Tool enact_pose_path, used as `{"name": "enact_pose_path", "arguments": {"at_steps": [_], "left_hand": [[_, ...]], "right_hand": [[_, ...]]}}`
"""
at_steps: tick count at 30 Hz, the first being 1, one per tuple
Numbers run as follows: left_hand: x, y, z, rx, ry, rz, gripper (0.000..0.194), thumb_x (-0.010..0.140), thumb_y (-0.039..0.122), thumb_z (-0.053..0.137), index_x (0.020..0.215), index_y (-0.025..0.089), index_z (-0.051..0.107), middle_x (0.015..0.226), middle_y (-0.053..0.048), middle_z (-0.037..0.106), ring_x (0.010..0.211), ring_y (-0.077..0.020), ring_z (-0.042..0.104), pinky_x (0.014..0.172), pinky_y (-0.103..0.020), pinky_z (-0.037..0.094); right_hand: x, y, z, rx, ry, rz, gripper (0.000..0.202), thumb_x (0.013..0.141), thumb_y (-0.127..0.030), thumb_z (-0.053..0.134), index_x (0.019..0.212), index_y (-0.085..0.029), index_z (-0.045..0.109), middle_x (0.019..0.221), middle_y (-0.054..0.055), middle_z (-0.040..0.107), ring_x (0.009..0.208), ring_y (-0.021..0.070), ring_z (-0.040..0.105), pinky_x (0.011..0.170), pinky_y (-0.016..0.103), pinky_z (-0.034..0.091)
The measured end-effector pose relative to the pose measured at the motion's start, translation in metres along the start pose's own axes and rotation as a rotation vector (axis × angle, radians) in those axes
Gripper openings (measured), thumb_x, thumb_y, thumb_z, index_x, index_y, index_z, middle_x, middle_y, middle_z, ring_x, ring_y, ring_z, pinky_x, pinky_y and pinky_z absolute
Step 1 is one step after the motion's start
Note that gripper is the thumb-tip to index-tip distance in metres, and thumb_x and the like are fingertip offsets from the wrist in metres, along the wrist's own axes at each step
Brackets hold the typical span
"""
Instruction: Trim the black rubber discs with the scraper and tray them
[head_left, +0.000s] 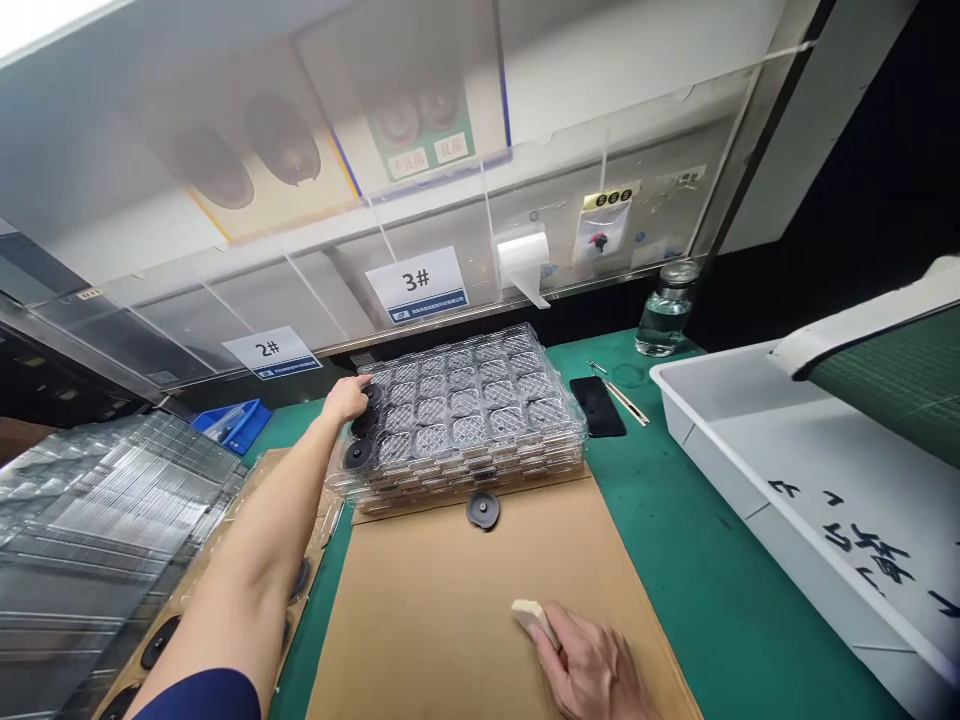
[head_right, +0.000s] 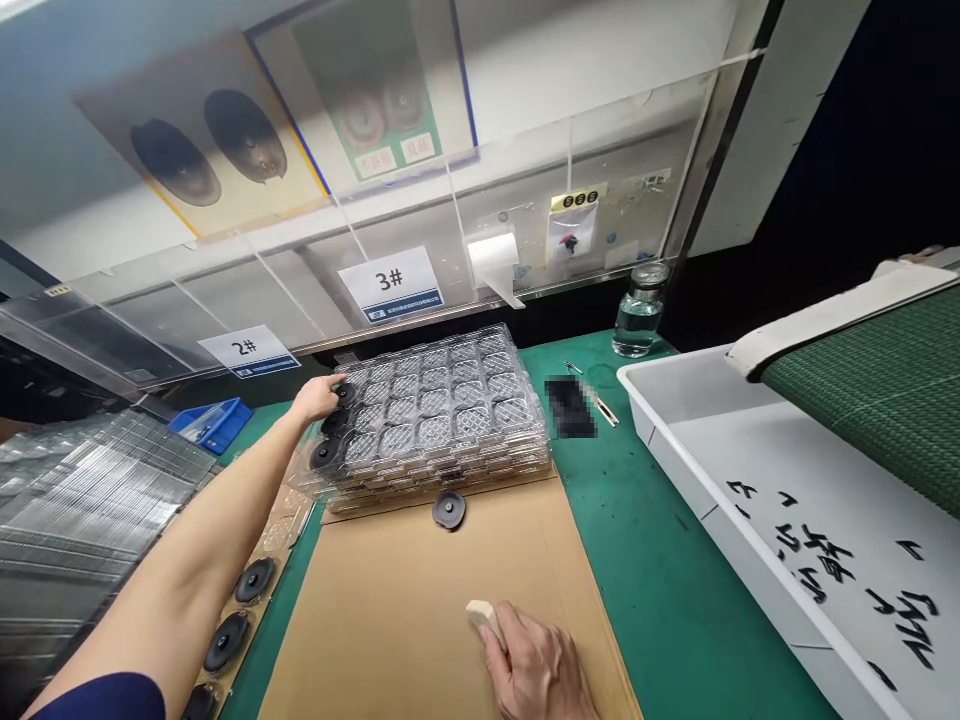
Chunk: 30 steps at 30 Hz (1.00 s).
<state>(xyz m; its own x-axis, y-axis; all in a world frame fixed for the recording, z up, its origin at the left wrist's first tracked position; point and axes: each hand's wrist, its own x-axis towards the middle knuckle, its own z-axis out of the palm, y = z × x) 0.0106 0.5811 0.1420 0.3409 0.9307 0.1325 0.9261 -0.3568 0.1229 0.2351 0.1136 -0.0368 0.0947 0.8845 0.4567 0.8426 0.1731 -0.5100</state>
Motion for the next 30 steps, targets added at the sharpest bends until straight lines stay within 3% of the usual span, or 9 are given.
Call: {"name": "enact_pose_path", "arguments": {"at_steps": [8,13,17,20,25,27,30], "left_hand": [[-0.019,0.0,-0.003,-0.081,0.008,0.035,0.029,0.098,0.036,0.065,0.122,0.019,0.067,0.132,-0.011,0.065,0.116,-0.0264,0.064,0.1,-0.049,0.054],[-0.041,0.017,-0.021,-0.211,0.2,0.005,0.027,0.098,0.037,0.065,0.115,0.017,0.069,0.122,-0.01,0.069,0.11,-0.0253,0.067,0.098,-0.048,0.055],[-0.085,0.044,-0.024,-0.356,0.402,0.068,0.025,0.101,0.03,0.057,0.115,0.015,0.071,0.115,-0.01,0.074,0.11,-0.0246,0.069,0.099,-0.047,0.054],[-0.142,0.076,-0.002,-0.452,0.44,0.188,0.034,0.099,0.02,0.045,0.113,0.018,0.075,0.101,-0.007,0.078,0.095,-0.0211,0.072,0.087,-0.036,0.059],[-0.235,0.131,0.062,-0.54,0.292,0.444,0.029,0.088,0.01,0.054,0.096,0.024,0.079,0.083,-0.003,0.078,0.074,-0.0158,0.073,0.068,-0.026,0.059],[-0.249,0.142,0.074,-0.542,0.29,0.457,0.029,0.09,0.009,0.054,0.096,0.023,0.078,0.08,-0.003,0.077,0.071,-0.0152,0.072,0.065,-0.025,0.058],[-0.236,0.134,0.062,-0.509,0.343,0.384,0.025,0.096,0.014,0.053,0.104,0.021,0.076,0.088,-0.005,0.077,0.079,-0.0159,0.072,0.072,-0.028,0.059]], "right_hand": [[-0.004,0.003,0.007,0.006,0.0,0.004,0.031,0.109,-0.03,0.039,0.082,-0.023,0.053,0.062,-0.004,0.057,0.051,0.0129,0.061,0.051,0.03,0.024],[-0.003,0.002,0.005,0.012,-0.005,0.012,0.034,0.11,-0.031,0.037,0.082,-0.023,0.054,0.064,-0.003,0.061,0.054,0.0133,0.063,0.052,0.03,0.024],[-0.002,0.001,0.003,0.002,0.016,0.01,0.034,0.11,-0.032,0.038,0.081,-0.023,0.054,0.062,-0.004,0.06,0.052,0.0132,0.063,0.051,0.031,0.024],[-0.002,0.002,0.004,-0.004,0.037,0.0,0.035,0.11,-0.034,0.038,0.08,-0.023,0.054,0.062,-0.004,0.06,0.051,0.0134,0.063,0.051,0.031,0.025],[-0.004,0.004,0.006,-0.019,0.037,-0.028,0.037,0.11,-0.034,0.036,0.081,-0.024,0.056,0.062,-0.003,0.063,0.052,0.0141,0.065,0.051,0.03,0.027],[-0.005,0.004,0.006,-0.039,0.042,-0.04,0.038,0.11,-0.034,0.035,0.081,-0.024,0.057,0.061,-0.003,0.063,0.051,0.0141,0.065,0.051,0.031,0.027],[-0.006,0.004,0.006,-0.05,0.057,-0.069,0.038,0.11,-0.034,0.034,0.081,-0.024,0.058,0.061,-0.003,0.064,0.051,0.0142,0.066,0.05,0.03,0.027]]}}
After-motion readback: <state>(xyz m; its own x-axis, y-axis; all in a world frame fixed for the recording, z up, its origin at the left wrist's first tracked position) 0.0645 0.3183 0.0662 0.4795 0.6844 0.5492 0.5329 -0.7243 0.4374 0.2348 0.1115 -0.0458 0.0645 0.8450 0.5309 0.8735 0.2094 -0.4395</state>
